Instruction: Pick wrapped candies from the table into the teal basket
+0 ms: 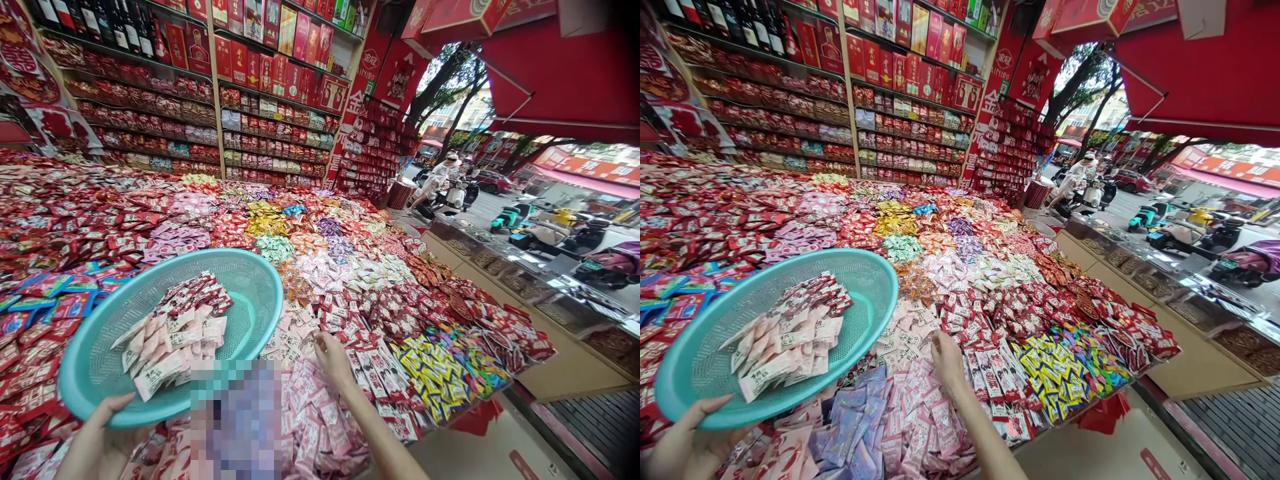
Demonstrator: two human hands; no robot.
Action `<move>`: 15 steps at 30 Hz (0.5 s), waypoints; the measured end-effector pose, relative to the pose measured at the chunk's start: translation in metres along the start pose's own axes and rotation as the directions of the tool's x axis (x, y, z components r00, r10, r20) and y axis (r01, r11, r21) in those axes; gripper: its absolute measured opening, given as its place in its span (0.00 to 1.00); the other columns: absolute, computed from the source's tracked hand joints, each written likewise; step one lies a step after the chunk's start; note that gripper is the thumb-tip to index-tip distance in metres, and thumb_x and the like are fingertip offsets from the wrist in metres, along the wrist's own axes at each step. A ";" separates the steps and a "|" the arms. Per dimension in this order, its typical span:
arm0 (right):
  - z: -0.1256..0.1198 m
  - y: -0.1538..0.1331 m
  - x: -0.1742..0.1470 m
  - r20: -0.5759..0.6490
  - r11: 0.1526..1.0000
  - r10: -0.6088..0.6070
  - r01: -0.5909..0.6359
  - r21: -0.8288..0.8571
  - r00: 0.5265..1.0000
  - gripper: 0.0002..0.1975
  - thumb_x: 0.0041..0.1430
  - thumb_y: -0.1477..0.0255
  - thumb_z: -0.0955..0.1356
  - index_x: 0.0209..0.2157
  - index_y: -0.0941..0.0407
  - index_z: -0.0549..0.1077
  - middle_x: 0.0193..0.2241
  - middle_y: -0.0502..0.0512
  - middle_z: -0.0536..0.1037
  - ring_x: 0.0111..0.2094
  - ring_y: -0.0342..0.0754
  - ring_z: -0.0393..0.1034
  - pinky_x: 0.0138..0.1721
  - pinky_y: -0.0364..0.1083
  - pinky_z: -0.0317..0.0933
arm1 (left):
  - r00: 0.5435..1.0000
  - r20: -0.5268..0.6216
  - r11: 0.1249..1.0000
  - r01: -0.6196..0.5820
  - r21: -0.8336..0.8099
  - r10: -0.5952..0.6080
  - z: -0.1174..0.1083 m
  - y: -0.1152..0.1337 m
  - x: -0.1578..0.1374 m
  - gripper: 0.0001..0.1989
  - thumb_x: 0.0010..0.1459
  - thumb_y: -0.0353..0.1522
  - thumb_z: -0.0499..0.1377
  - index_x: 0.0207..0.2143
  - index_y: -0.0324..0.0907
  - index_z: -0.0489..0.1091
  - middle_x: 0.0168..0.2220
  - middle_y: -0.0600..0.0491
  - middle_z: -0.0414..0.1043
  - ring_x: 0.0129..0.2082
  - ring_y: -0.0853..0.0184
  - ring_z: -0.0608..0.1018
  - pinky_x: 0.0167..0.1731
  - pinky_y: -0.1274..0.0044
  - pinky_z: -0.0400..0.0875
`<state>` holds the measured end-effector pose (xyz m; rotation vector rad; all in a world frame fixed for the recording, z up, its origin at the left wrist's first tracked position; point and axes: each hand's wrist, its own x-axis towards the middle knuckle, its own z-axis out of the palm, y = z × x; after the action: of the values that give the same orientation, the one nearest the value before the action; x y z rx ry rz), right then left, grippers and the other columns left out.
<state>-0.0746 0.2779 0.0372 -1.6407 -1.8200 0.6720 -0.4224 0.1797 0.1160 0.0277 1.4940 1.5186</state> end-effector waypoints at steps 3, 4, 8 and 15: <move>0.010 0.011 0.030 0.081 0.930 -0.061 0.086 -0.357 0.995 0.17 0.57 0.83 0.60 0.44 0.56 0.72 0.46 0.60 0.75 0.46 0.53 0.66 0.45 0.48 0.58 | 0.998 -0.022 0.999 0.053 0.000 -0.053 0.000 -0.001 -0.001 0.11 0.47 0.23 0.58 0.35 0.39 0.73 0.28 0.56 0.76 0.20 0.69 0.74 0.18 0.80 0.72; 0.014 0.014 0.038 0.119 0.887 -0.055 0.103 -0.451 0.991 0.20 0.56 0.85 0.59 0.46 0.56 0.71 0.48 0.60 0.74 0.48 0.53 0.65 0.45 0.49 0.57 | 0.998 -0.017 0.998 0.063 -0.001 -0.063 -0.001 -0.002 0.000 0.10 0.48 0.23 0.58 0.34 0.39 0.73 0.29 0.55 0.76 0.21 0.69 0.74 0.19 0.80 0.73; 0.025 0.020 0.054 0.281 0.731 -0.100 0.262 -0.630 0.954 0.22 0.58 0.88 0.58 0.48 0.55 0.71 0.49 0.59 0.73 0.49 0.53 0.64 0.45 0.49 0.55 | 0.999 0.019 0.999 0.046 0.016 -0.046 -0.008 -0.009 0.005 0.10 0.48 0.24 0.60 0.35 0.40 0.72 0.32 0.55 0.77 0.24 0.68 0.76 0.21 0.80 0.74; 0.028 0.018 0.065 0.359 0.679 -0.159 0.365 -0.637 0.920 0.15 0.59 0.85 0.62 0.44 0.56 0.72 0.43 0.60 0.75 0.47 0.53 0.64 0.46 0.49 0.53 | 1.000 0.005 0.999 0.010 0.039 -0.011 0.000 -0.004 -0.007 0.12 0.47 0.23 0.59 0.37 0.40 0.71 0.28 0.57 0.75 0.20 0.68 0.73 0.20 0.77 0.75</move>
<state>-0.0860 0.3452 0.0107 -1.7044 -2.6878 0.0493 -0.4165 0.1740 0.1169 0.0464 1.5173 1.4802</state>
